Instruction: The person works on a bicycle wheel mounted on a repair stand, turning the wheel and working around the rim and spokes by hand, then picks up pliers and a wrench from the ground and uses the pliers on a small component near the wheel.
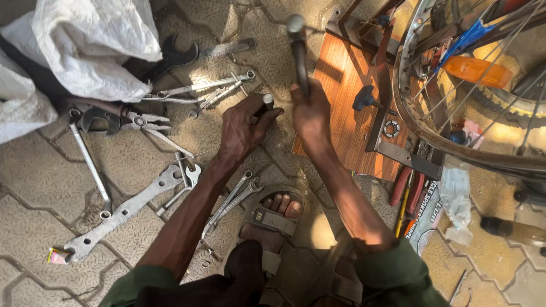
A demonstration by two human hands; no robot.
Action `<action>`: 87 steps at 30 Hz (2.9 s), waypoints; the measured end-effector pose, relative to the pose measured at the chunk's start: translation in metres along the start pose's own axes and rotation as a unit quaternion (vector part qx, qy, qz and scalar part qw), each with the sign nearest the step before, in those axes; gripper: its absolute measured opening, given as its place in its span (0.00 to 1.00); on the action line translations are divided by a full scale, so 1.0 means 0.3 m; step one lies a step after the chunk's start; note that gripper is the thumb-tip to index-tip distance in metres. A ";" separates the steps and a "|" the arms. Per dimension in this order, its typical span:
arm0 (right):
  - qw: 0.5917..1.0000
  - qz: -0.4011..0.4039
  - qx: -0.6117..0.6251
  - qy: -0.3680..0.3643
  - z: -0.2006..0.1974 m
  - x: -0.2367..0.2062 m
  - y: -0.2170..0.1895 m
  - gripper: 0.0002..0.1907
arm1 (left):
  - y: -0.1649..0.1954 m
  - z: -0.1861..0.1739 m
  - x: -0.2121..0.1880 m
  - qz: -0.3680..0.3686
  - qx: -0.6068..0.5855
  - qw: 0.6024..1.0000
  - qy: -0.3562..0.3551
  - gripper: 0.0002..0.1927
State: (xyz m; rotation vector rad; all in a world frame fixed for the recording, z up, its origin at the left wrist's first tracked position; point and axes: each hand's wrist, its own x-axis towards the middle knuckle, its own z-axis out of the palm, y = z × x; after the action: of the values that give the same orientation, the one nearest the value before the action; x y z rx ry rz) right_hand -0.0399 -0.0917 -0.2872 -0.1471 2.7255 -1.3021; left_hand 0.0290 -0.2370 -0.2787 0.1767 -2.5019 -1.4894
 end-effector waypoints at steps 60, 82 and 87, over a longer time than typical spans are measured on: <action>0.980 0.075 -0.125 -0.138 -0.397 -0.474 -0.324 0.20 | -0.091 0.012 -0.079 0.106 0.017 0.994 -0.006 0.11; 0.990 0.027 -0.063 -0.127 -0.358 -0.529 -0.271 0.22 | -0.024 -0.031 -0.074 0.139 0.005 0.990 0.015 0.11; 0.952 -0.230 -0.197 0.038 -0.382 -0.527 -0.220 0.20 | -0.039 -0.011 -0.060 0.108 0.019 0.994 -0.021 0.12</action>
State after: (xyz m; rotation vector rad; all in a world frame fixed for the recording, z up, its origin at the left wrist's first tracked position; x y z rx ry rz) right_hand 0.1020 -0.0233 -0.1540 -0.8259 3.1036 -0.8248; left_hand 0.0472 -0.2415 -0.2898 -0.1172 -2.4900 -1.3723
